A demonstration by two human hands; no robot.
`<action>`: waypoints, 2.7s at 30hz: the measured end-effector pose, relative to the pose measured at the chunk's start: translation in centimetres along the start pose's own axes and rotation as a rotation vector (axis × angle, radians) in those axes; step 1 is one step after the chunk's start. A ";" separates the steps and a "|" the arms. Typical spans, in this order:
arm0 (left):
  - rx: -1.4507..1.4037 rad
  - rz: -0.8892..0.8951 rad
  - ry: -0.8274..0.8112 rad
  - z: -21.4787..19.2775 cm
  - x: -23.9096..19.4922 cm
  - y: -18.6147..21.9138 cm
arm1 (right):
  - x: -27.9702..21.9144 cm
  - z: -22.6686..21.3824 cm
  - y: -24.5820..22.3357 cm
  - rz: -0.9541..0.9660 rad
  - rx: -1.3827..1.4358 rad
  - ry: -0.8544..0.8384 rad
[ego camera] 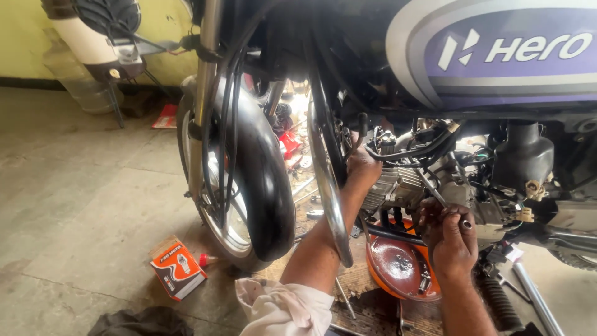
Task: The person sits on the workshop floor beneath a Hero motorcycle and works on its engine, using a spanner to loosen and tighten fasteners on the engine casing. They handle bolts, place removed parts into an orange bowl on the floor, and reposition tools while continuing to work on the engine.
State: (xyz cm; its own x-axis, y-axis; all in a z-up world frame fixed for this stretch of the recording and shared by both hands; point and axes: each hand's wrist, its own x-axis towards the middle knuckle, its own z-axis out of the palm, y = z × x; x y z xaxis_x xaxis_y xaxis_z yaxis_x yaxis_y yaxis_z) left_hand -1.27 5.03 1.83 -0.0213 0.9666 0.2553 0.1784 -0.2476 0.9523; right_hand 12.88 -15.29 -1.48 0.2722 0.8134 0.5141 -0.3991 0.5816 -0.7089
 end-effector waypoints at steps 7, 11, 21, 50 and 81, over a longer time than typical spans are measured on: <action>0.141 0.100 0.058 -0.5 -1.0 0.5 | 0.7 0.8 -0.2 0.043 -0.092 0.011; 0.120 0.003 -0.032 -1.6 -3.0 2.5 | 1.2 0.5 -0.6 0.055 -0.152 0.052; 0.117 0.306 -0.235 -4.6 -8.9 2.0 | 2.4 -1.5 -0.3 0.033 -0.273 0.099; 0.591 0.555 0.173 0.9 -4.1 -1.3 | 0.5 3.4 2.4 0.008 -0.657 -0.080; 0.541 0.296 -0.161 -0.8 -5.5 2.0 | 0.4 0.4 1.9 -0.096 -0.406 -0.071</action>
State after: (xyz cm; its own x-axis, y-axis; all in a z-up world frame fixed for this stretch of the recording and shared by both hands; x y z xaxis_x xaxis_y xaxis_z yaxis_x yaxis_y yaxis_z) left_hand -1.62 -0.88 2.48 0.2452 0.8706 0.4265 0.6267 -0.4780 0.6154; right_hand 11.94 -13.88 -2.42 0.2248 0.7608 0.6088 0.0066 0.6236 -0.7817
